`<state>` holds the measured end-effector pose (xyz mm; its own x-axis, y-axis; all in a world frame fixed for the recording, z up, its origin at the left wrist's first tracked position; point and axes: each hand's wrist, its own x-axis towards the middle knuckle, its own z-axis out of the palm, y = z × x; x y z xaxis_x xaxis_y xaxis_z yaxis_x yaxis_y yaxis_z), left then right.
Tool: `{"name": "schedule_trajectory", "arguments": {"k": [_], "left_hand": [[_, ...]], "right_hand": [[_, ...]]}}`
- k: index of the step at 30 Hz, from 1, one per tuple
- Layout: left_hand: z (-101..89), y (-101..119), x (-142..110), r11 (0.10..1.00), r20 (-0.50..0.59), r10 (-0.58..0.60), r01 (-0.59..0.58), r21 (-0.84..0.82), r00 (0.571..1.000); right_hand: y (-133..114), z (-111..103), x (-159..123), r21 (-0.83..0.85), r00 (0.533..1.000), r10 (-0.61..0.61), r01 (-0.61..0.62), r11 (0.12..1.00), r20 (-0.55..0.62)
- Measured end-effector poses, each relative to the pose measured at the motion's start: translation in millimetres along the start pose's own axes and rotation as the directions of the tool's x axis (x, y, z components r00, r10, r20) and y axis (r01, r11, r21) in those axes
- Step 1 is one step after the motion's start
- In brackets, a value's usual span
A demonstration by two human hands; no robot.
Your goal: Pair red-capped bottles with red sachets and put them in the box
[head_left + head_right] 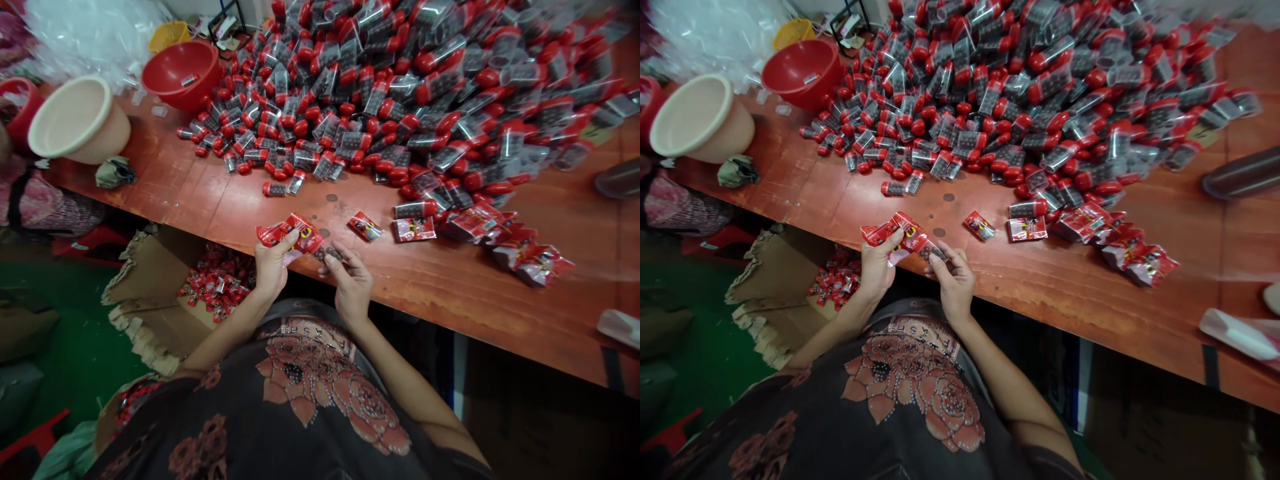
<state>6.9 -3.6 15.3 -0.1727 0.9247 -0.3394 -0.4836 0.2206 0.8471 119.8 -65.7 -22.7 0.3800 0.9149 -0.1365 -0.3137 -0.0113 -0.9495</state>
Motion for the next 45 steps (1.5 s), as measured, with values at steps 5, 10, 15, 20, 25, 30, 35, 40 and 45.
{"name": "schedule_trajectory", "arguments": {"k": [5,10,15,20,25,30,35,40,45], "left_hand": [[1.5,-1.9,-6.4,1.0,0.043,0.018,-0.018,0.01,0.999],[1.0,-2.5,-9.8,0.998,0.093,-0.034,0.028,0.064,0.995],[-1.9,-2.0,-11.0,0.985,0.122,-0.136,0.122,0.118,0.983],[-4.2,-0.1,-7.5,0.983,0.147,-0.15,0.132,0.127,0.978],[-5.8,6.6,-2.7,0.986,0.208,-0.142,0.121,0.111,0.968],[-2.0,0.9,-9.7,0.984,0.217,-0.154,0.131,0.117,0.964],[5.7,-13.8,-19.3,0.996,0.117,-0.08,0.075,0.045,0.99],[5.3,-16.9,-19.8,0.991,0.117,-0.122,0.116,0.06,0.986],[3.9,-18.0,-13.7,0.994,0.164,-0.106,0.104,0.021,0.981]], "right_hand": [[0.1,0.4,0.5,-0.024,1.0,0.021,-0.021,0.999,-0.003],[3.1,0.0,-0.3,0.021,0.998,0.053,-0.054,0.998,0.035],[4.5,0.2,-1.6,0.026,0.998,0.048,-0.05,0.998,0.049],[1.9,0.2,-1.3,-0.066,0.997,-0.048,0.052,0.996,0.063],[-4.6,-1.6,-1.8,-0.204,0.972,-0.198,0.221,0.954,0.129],[-6.7,2.8,-7.7,-0.186,0.984,-0.168,0.178,0.966,0.065],[-1.3,8.8,-6.7,-0.109,0.994,-0.105,0.103,0.989,-0.009],[2.0,6.3,1.5,-0.129,0.994,-0.11,0.106,0.986,-0.021],[6.7,1.5,5.4,-0.055,0.997,-0.079,0.078,0.995,-0.021]]}}
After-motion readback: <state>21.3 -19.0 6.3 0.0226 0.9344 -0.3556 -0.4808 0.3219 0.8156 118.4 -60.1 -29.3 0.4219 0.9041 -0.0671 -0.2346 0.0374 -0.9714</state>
